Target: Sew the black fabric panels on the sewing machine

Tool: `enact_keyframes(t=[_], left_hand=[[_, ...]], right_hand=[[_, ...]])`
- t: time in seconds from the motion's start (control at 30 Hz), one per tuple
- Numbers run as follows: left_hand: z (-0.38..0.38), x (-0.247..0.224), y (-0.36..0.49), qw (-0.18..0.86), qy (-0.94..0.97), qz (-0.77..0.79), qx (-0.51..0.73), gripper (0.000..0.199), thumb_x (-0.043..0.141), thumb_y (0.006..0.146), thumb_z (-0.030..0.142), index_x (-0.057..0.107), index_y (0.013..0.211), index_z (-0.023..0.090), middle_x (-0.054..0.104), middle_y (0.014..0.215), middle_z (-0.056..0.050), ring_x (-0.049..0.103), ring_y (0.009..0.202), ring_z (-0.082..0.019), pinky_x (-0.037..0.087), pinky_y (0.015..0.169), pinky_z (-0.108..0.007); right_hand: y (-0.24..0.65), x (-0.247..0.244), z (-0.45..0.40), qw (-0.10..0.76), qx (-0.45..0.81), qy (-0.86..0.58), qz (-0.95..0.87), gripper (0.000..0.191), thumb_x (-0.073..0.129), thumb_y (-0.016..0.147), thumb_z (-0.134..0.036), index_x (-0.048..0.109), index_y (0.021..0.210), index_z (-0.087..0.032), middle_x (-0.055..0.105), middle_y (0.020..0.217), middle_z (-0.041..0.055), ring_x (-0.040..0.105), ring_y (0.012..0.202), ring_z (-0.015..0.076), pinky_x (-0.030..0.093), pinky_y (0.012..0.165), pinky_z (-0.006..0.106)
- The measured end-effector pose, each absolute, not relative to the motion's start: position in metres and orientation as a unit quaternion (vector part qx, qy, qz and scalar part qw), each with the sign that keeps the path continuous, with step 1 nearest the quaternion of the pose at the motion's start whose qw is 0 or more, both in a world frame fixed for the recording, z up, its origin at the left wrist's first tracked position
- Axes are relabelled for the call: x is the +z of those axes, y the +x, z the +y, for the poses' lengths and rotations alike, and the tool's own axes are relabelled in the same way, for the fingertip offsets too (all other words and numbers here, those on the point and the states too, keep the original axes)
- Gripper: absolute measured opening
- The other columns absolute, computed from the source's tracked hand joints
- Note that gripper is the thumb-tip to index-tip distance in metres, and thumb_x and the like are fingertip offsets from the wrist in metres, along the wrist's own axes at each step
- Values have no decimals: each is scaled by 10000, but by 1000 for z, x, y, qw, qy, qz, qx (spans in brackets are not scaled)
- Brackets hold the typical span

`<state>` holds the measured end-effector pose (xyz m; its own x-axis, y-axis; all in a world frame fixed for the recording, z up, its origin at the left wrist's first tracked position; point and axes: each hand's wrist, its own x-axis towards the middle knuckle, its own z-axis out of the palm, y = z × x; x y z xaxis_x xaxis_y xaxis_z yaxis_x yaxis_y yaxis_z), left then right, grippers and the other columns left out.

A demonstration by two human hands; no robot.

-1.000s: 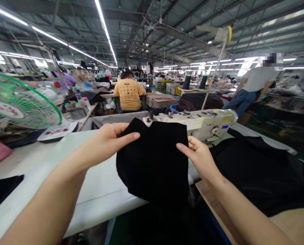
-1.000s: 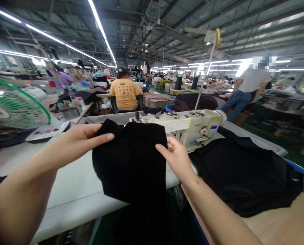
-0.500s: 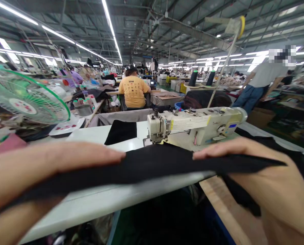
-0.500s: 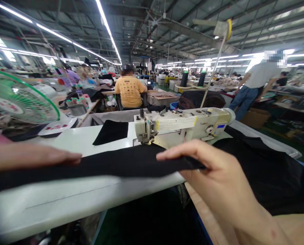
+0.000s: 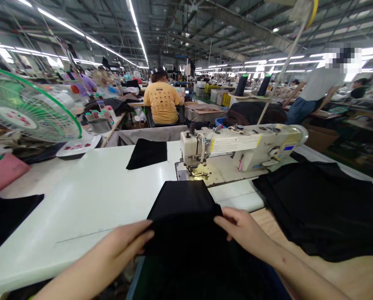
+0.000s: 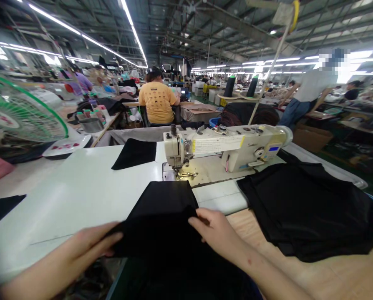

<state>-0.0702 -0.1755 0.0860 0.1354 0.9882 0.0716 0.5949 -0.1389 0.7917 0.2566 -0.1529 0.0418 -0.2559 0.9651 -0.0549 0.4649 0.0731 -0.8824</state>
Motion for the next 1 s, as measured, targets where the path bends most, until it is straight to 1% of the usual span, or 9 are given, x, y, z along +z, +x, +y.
enact_keyframes(t=[0.1, 0.17, 0.23, 0.33, 0.43, 0.63, 0.73, 0.83, 1.0], left_hand=[[-110, 85, -61, 257, 720, 607, 217, 267, 591, 835, 447, 634, 659, 251, 585, 544, 7, 552, 500, -206, 413, 531, -301], [-72, 75, -52, 172, 736, 636, 158, 278, 537, 866, 400, 555, 645, 232, 602, 627, -26, 593, 623, -230, 420, 616, -312], [-44, 62, -44, 126, 739, 650, 130, 210, 538, 859, 340, 547, 688, 219, 644, 788, -72, 624, 778, -263, 438, 714, -336], [-19, 43, -38, 130, 733, 654, 136, 94, 606, 794, 260, 555, 742, 200, 639, 966, -126, 623, 921, -298, 449, 815, -371], [-12, 33, -35, 160, 725, 653, 149, 114, 632, 732, 178, 523, 714, 204, 631, 881, -106, 628, 885, -293, 460, 823, -384], [-42, 42, -35, 199, 697, 641, 252, 60, 518, 808, 151, 505, 817, 210, 640, 879, -46, 629, 864, -212, 484, 801, -326], [-68, 55, -39, 362, 622, 595, 358, 181, 617, 823, 290, 554, 968, 203, 678, 844, -6, 656, 799, -185, 504, 763, -309], [-89, 66, -38, 540, 490, 490, 477, 381, 794, 691, 293, 643, 1027, 194, 727, 894, -11, 677, 855, -177, 501, 825, -298], [-106, 76, -28, 560, 427, 456, 544, 248, 855, 646, 283, 726, 821, 165, 733, 830, -26, 657, 762, -152, 503, 777, -266]], right_hand=[[242, 24, -102, 327, 277, -551, -716, 310, 589, 916, -397, 619, 667, -215, 610, 755, 11, 615, 762, 189, 522, 722, 306], [232, 13, -75, 337, 198, -564, -727, 222, 602, 905, -329, 697, 743, -210, 670, 1005, 77, 621, 1000, 243, 485, 938, 382], [223, 3, -57, 340, 176, -578, -721, 192, 594, 902, -287, 742, 809, -206, 664, 1122, 118, 590, 1102, 280, 431, 1029, 443], [215, -7, -46, 348, 173, -583, -714, 188, 586, 889, -241, 762, 831, -210, 681, 1073, 136, 587, 1078, 303, 418, 1031, 483], [214, -10, -45, 372, 189, -573, -705, 184, 583, 877, -237, 751, 807, -209, 698, 987, 123, 607, 1017, 290, 440, 1001, 462], [232, 11, -61, 454, 280, -547, -646, 317, 622, 847, -483, 730, 869, -186, 724, 884, 77, 665, 805, 222, 553, 771, 359], [246, 26, -79, 509, 376, -519, -575, 345, 758, 733, -503, 749, 898, -200, 745, 907, 61, 684, 837, 226, 566, 778, 343], [258, 33, -94, 542, 418, -503, -528, 344, 834, 661, -470, 765, 887, -219, 752, 941, 49, 693, 883, 238, 574, 821, 347], [268, 31, -98, 563, 390, -534, -495, 331, 847, 651, -475, 782, 854, -221, 761, 900, 54, 699, 881, 257, 580, 829, 363]])
